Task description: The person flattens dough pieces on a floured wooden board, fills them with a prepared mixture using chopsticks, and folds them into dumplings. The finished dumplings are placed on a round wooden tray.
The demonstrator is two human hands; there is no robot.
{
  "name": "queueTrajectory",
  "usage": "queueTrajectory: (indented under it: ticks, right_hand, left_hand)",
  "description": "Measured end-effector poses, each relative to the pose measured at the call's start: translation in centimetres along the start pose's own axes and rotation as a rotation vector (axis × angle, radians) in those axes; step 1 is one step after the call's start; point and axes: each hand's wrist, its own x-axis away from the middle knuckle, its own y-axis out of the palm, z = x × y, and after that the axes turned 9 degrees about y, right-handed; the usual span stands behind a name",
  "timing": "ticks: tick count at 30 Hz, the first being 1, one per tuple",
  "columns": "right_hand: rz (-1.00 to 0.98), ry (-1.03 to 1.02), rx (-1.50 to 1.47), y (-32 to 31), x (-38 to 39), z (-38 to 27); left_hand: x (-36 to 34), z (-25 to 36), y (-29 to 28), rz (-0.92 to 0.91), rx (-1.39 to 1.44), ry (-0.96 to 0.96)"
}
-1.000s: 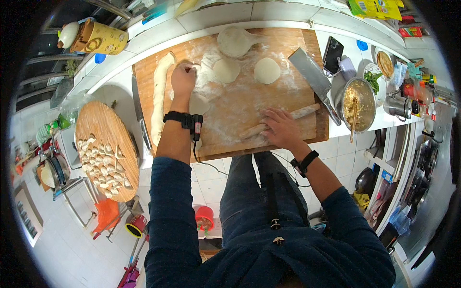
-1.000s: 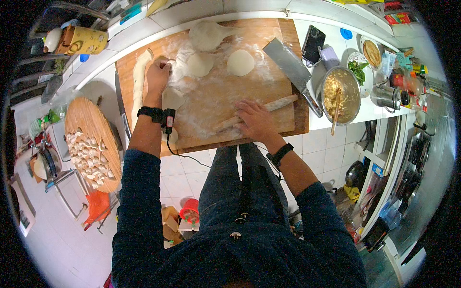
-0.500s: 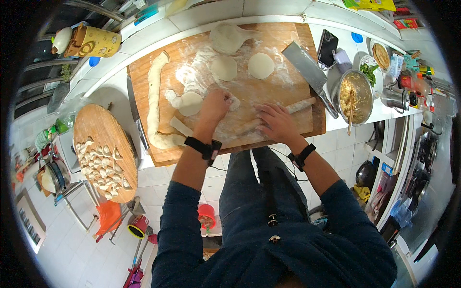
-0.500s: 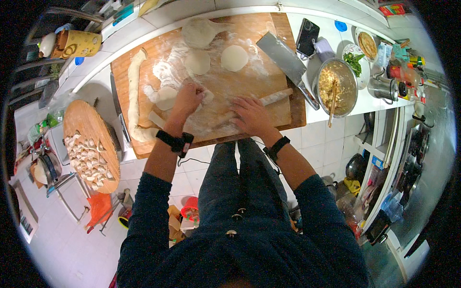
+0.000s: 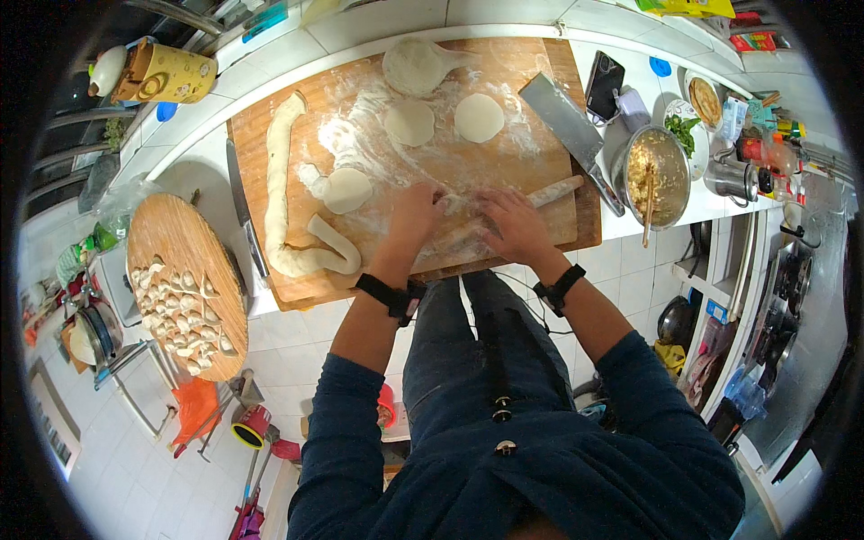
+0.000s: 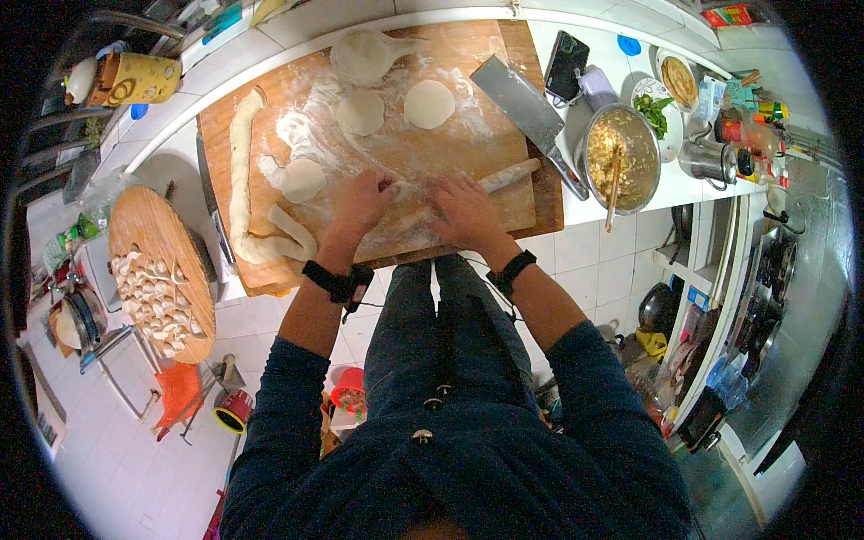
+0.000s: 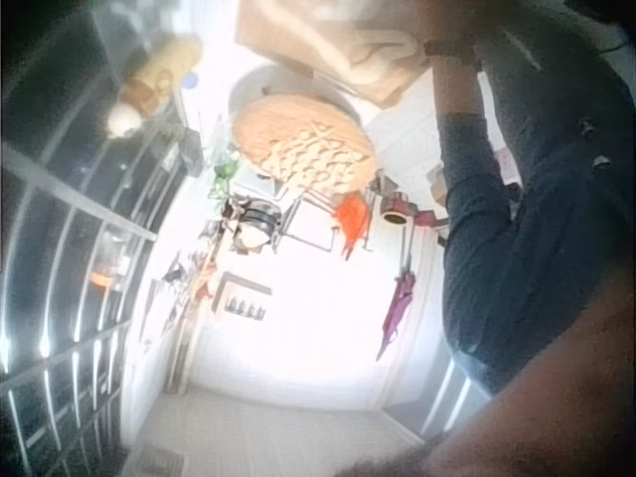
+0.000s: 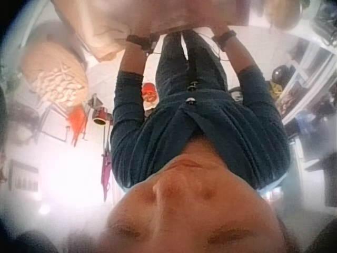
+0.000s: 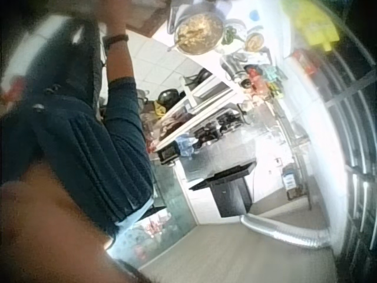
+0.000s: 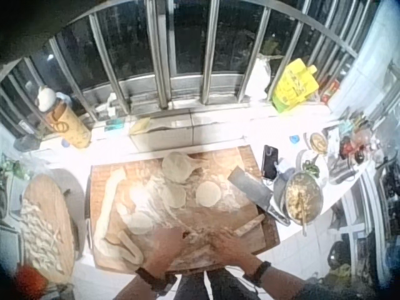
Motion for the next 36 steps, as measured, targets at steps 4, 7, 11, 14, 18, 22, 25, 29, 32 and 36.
queueTrajectory:
  ticks: [4,7,11,14,18,22,25,29,32,36]
  right_hand:
    - [0.289,0.032,0.089,0.9,-3.6,-1.1]
    - [0.38,0.036,0.243,0.8,-6.1,-2.0]
    - [0.349,0.038,0.2,-0.2,-4.2,-2.9]
    - [0.283,0.076,0.169,-0.6,-2.5,-3.2]
    - [0.37,0.053,0.254,-0.2,-4.5,-3.0]
    - [0.419,0.038,0.239,0.2,-4.7,-2.9]
    - [0.315,0.092,0.182,0.0,-2.1,-3.2]
    - [0.305,0.103,0.259,-0.1,-2.9,-3.3]
    - [0.39,0.076,0.255,0.2,-3.8,-3.3]
    - [0.229,0.173,0.192,0.7,-2.5,-3.2]
  left_hand:
    - [-0.1,0.3,0.8,-0.047,0.041,0.021]
    - [-0.4,0.2,1.3,-0.002,0.007,0.001]
    - [-0.9,-0.5,1.2,0.158,0.025,0.06]
    - [-0.3,-0.7,1.1,0.177,0.016,0.072]
    - [0.0,0.0,1.3,0.063,-0.001,0.028]
    - [-1.0,0.1,1.1,0.061,-0.055,0.03]
    - [-0.9,-0.1,0.8,0.113,0.019,0.036]
    - [-0.4,0.3,0.9,-0.076,-0.036,-0.053]
    - [-0.9,0.6,1.3,0.006,-0.142,0.02]
    - [-1.0,0.0,1.2,0.203,-0.017,0.131]
